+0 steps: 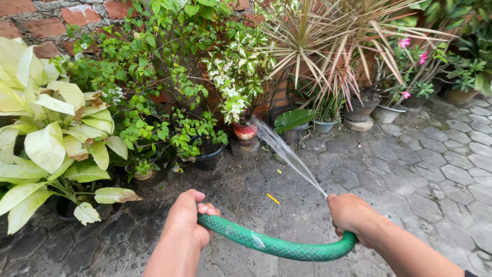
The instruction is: The person waters various potted plants along a brick wall using a garden hose.
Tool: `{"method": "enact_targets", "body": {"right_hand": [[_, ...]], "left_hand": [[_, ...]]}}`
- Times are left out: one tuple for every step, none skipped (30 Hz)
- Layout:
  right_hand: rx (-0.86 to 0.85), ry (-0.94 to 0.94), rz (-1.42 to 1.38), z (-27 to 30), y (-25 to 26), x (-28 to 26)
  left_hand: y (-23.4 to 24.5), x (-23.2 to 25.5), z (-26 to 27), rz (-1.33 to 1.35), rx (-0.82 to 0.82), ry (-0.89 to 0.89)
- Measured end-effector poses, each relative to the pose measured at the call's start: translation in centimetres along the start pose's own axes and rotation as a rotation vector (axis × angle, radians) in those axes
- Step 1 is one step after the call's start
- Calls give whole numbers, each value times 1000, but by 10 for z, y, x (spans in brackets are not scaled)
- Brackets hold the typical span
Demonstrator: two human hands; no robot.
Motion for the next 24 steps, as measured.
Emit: {"method": "enact_targets", "body": {"right_hand": [[-2, -3, 2, -6, -1, -8], [-3, 1, 37, -11, -2, -16], [1, 8, 66, -16, -1, -26], [2, 6, 63, -21, -1, -34], [0, 5, 80, -29, 0, -43], [-2, 4, 96, -36, 1, -50], [-3, -1, 99, -44, 3, -56], [-10, 20, 88, -53, 5, -65], [-19, 36, 83, -61, 8, -72], [-23, 28, 92, -69, 10, -77], [-64, 29, -5, -77, 10, -85], [-105, 31, -101, -82, 9, -93], [-102, 34, -104, -86, 12, -100], [-69, 48, -113, -89, 17, -107], [-36, 62, -120, -89, 23, -114], [-32, 64, -120, -89, 26, -122], [1, 50, -94, -88, 31, -125], [33, 35, -68, -87, 34, -130], [30, 26, -63, -85, 33, -132], [43, 48, -28, -83, 33, -136], [55, 73, 5, -81, 33, -142], [50, 65, 8, -79, 31, -143], [58, 65, 36, -77, 29, -144], [65, 66, 64, -75, 26, -145]], "left_hand": [[-9, 6, -6, -5, -8, -14], [-18, 11, -11, -11, -15, -28], [-29, 15, -15, -14, -17, -27], [-44, 19, -18, -13, -65, -23], [-61, 22, -20, -12, -116, -18], [-76, 25, -20, -14, -121, -17], [-93, 30, -19, -39, -164, -42], [-112, 35, -17, -63, -207, -67], [-125, 37, -15, -61, -195, -61], [-144, 42, -13, -78, -249, -74], [-162, 46, -11, -96, -308, -88], [-170, 47, -11, -93, -303, -84], [-181, 48, -14, -93, -303, -69], [-188, 49, -18, -93, -304, -55], [-191, 49, -24, -92, -308, -54], [-193, 45, -32, -100, -311, -23], [-189, 39, -41, -106, -306, 10], [-185, 36, -49, -104, -303, 14], [-175, 30, -58, -126, -270, 50], [-165, 24, -65, -147, -237, 86], [-157, 21, -70, -148, -228, 89], [-147, 15, -72, -188, -198, 96], [-140, 11, -72, -226, -166, 99], [-139, 8, -71, -225, -154, 98]]}}
Point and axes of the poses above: each hand's wrist, its own z-axis away from the middle knuckle, its own y-axis out of the back of the hand, x = y × z, the point moved 8 cm from there along -z, towards the middle knuckle, and after that the axes turned 8 degrees about z, right-handed, at the moved point
